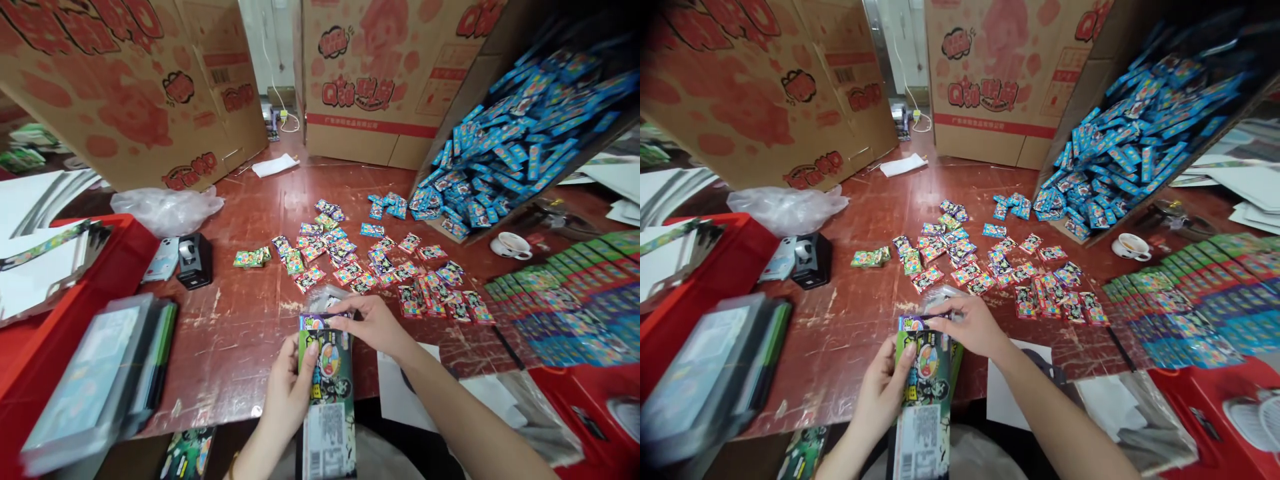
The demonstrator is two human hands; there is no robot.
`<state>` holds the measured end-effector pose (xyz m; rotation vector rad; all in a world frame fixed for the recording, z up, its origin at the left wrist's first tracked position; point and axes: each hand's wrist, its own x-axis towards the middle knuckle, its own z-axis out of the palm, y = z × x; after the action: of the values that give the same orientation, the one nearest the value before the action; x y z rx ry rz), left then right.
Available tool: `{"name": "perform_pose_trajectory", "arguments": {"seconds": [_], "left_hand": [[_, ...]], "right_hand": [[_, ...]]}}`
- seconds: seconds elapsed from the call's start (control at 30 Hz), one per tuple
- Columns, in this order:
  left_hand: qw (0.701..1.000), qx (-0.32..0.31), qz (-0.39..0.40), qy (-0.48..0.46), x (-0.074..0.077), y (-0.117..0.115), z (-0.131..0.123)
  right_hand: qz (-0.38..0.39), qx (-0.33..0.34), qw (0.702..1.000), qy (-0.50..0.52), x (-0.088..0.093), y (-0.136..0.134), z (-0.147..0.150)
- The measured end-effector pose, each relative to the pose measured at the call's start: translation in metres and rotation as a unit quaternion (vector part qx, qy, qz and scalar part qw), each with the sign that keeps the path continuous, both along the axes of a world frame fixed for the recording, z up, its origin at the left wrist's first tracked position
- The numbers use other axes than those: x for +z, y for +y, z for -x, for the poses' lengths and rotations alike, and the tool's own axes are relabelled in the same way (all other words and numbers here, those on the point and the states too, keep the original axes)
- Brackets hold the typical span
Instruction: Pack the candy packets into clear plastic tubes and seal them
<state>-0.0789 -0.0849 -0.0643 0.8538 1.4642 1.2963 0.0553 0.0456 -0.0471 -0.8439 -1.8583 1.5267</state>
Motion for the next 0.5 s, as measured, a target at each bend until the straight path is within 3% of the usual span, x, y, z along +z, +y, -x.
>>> {"name": "perform_pose_trajectory", "arguments": {"seconds": [0.17,0.33,0.43,0.5], "left_hand": [[1.000,-0.003,0.002,0.008,-0.002,-0.002,0.001],[1.000,0.000,0.008,0.008,-0.009,-0.002,0.006],[1.000,0.008,0.010,0.004,-0.008,0.000,0.007],[0.999,0.026,0.020,-0.008,-0.007,0.000,0.009]], "right_hand": [[-0.162,0.039,0.986,-0.001,0.011,0.001,0.003],[-0.142,0.157,0.977,-0.017,0.013,0.000,0.007],[-0.146,0.169,0.974,-0.025,0.008,0.001,0.011],[-0.146,0.142,0.979,-0.020,0.001,0.017,0.014]]}}
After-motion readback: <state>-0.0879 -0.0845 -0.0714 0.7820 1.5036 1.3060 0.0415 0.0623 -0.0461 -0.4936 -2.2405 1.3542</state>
